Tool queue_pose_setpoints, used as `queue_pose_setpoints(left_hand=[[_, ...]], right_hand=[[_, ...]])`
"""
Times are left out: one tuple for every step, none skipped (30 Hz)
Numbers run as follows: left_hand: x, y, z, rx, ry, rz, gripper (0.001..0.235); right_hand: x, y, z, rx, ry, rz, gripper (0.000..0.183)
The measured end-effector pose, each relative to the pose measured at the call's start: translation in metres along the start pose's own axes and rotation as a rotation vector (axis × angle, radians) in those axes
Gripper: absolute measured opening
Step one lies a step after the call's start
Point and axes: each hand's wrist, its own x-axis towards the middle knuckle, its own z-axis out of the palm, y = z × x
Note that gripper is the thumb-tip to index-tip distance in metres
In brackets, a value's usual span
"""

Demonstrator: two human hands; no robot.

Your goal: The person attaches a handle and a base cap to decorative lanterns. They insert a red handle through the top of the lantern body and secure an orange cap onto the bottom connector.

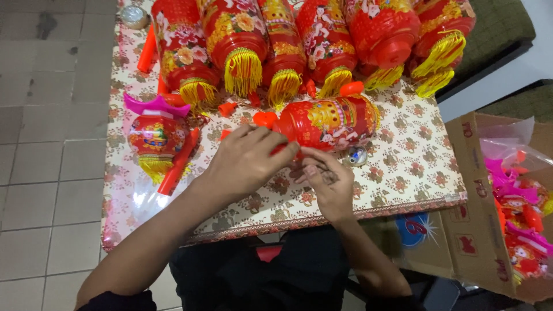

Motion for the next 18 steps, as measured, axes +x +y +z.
queue_pose_setpoints(left_hand=[[-0.001, -0.001, -0.001, 0.005, 0.000, 0.000, 0.023], [-0.003, 0.000, -0.001, 0.166, 0.009, 0.061, 0.022], [-0.005, 0.000, -0.002, 0.328, 0.018, 0.123, 0.021], [-0.004, 0.003, -0.006, 0.328, 0.017, 0.119, 0.021], [-0.004, 0.006, -0.011, 0.338, 0.026, 0.146, 0.020], [-0.003, 0.008, -0.016, 0.349, 0.036, 0.177, 0.020], [-0.003, 0.008, -0.013, 0.350, 0.034, 0.176, 0.020], [-0.004, 0.008, -0.011, 0.350, 0.038, 0.181, 0.019], [-0.005, 0.008, -0.009, 0.350, 0.041, 0.187, 0.018], [-0.004, 0.007, -0.008, 0.354, 0.040, 0.188, 0.018], [-0.004, 0.007, -0.007, 0.321, 0.073, 0.185, 0.015], [-0.003, 0.005, -0.007, 0.289, 0.107, 0.185, 0.013], [-0.002, 0.003, -0.007, 0.293, 0.105, 0.188, 0.013], [0.000, 0.003, -0.007, 0.284, 0.084, 0.161, 0.015], [0.001, 0.001, -0.006, 0.274, 0.062, 0.134, 0.017], [0.001, -0.002, -0.006, 0.269, 0.055, 0.140, 0.017], [0.001, -0.005, -0.005, 0.184, 0.039, 0.082, 0.020], [-0.001, -0.006, -0.003, 0.090, 0.016, 0.023, 0.023]], right_hand=[[0.000, -0.003, 0.006, 0.003, -0.002, -0.003, 0.045], [-0.001, -0.007, 0.011, -0.055, 0.004, 0.032, 0.042], [-0.002, -0.010, 0.016, -0.112, 0.011, 0.067, 0.040], [-0.003, -0.003, 0.018, -0.111, 0.008, 0.070, 0.040], [-0.003, 0.004, 0.020, 0.029, 0.011, 0.094, 0.036], [-0.003, 0.010, 0.022, 0.170, 0.017, 0.117, 0.032], [-0.004, 0.018, 0.021, 0.172, 0.016, 0.118, 0.032], [-0.006, 0.025, 0.021, 0.277, 0.038, 0.152, 0.033], [-0.008, 0.033, 0.021, 0.383, 0.060, 0.186, 0.034], [-0.009, 0.037, 0.021, 0.386, 0.058, 0.185, 0.034], [-0.010, 0.042, 0.022, 0.403, 0.089, 0.204, 0.033], [-0.010, 0.046, 0.022, 0.420, 0.122, 0.221, 0.031], [-0.006, 0.029, 0.029, 0.424, 0.121, 0.218, 0.031], [-0.004, 0.011, 0.034, 0.365, 0.163, 0.186, 0.029], [-0.002, -0.006, 0.040, 0.305, 0.205, 0.155, 0.028], [-0.001, 0.002, 0.033, 0.309, 0.215, 0.158, 0.028], [0.000, 0.012, 0.027, 0.375, 0.277, 0.153, 0.028], [-0.004, 0.021, 0.020, 0.439, 0.347, 0.157, 0.030]])
